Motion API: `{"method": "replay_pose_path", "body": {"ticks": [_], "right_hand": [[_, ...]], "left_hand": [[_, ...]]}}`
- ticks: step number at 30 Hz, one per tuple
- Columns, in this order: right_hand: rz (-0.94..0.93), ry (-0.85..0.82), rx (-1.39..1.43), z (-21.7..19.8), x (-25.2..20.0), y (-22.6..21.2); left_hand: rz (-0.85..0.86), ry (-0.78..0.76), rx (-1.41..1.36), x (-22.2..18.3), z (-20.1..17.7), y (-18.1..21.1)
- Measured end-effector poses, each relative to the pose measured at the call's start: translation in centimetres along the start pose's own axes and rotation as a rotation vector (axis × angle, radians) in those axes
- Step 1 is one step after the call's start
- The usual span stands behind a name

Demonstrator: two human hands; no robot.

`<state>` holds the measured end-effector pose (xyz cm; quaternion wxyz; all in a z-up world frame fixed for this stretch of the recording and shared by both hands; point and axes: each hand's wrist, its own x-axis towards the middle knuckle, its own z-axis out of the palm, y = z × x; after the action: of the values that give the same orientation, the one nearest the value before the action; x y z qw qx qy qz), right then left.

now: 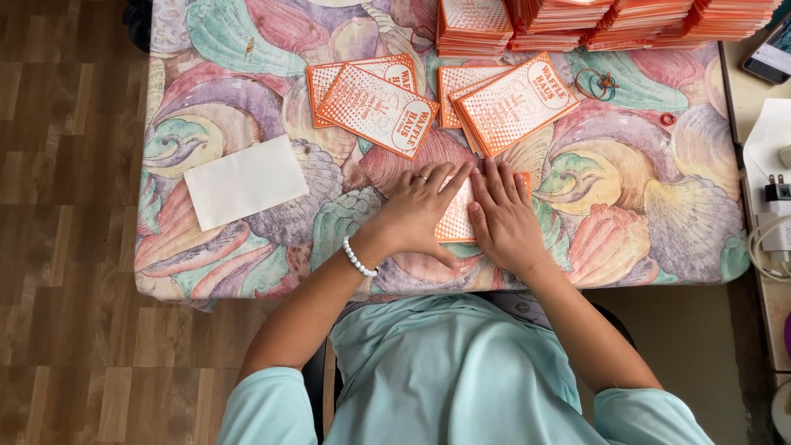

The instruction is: Opening and counting paper waffle bags at a table.

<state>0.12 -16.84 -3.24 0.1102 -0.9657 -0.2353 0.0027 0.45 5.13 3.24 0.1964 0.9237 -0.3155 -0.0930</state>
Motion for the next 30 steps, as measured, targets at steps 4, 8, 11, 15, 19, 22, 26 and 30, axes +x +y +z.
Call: {"method": "replay_pose_path", "body": {"ticks": [4, 8, 11, 15, 19, 22, 26, 30], "right_hand": [[-0.004, -0.017, -0.012, 1.4, -0.1, 0.8], [-0.006, 0.009, -0.032, 0.8, 0.1, 0.5], [-0.013, 0.014, -0.025, 0.7, -0.1, 0.4], [-0.003, 0.02, -0.02, 0.9, 0.1, 0.4], [0.0, 0.033, -0.022, 0.9, 0.1, 0.4], [0.002, 0.027, -0.025, 0.9, 0.1, 0.2], [0.012, 0.004, -0.028, 0.6, 0.2, -0.1], [0.027, -0.02, -0.031, 0.6, 0.2, 0.0]], "left_hand": [[0.045, 0.197, -0.04, 0.8, 1.7, 1.2], [-0.008, 0.356, 0.073, 0.8, 3.5, 1.9], [-0.066, 0.382, 0.161, 0.6, 5.9, 1.0], [-0.135, 0.32, 0.208, 0.8, 7.0, 0.5], [-0.16, 0.291, 0.198, 0.7, 6.9, 0.7], [-0.174, 0.292, 0.193, 0.5, 7.0, 0.6], [-0.189, 0.251, 0.178, 0.2, 6.7, 0.6], [-0.215, 0.225, 0.207, 0.3, 6.7, 0.8]]}}
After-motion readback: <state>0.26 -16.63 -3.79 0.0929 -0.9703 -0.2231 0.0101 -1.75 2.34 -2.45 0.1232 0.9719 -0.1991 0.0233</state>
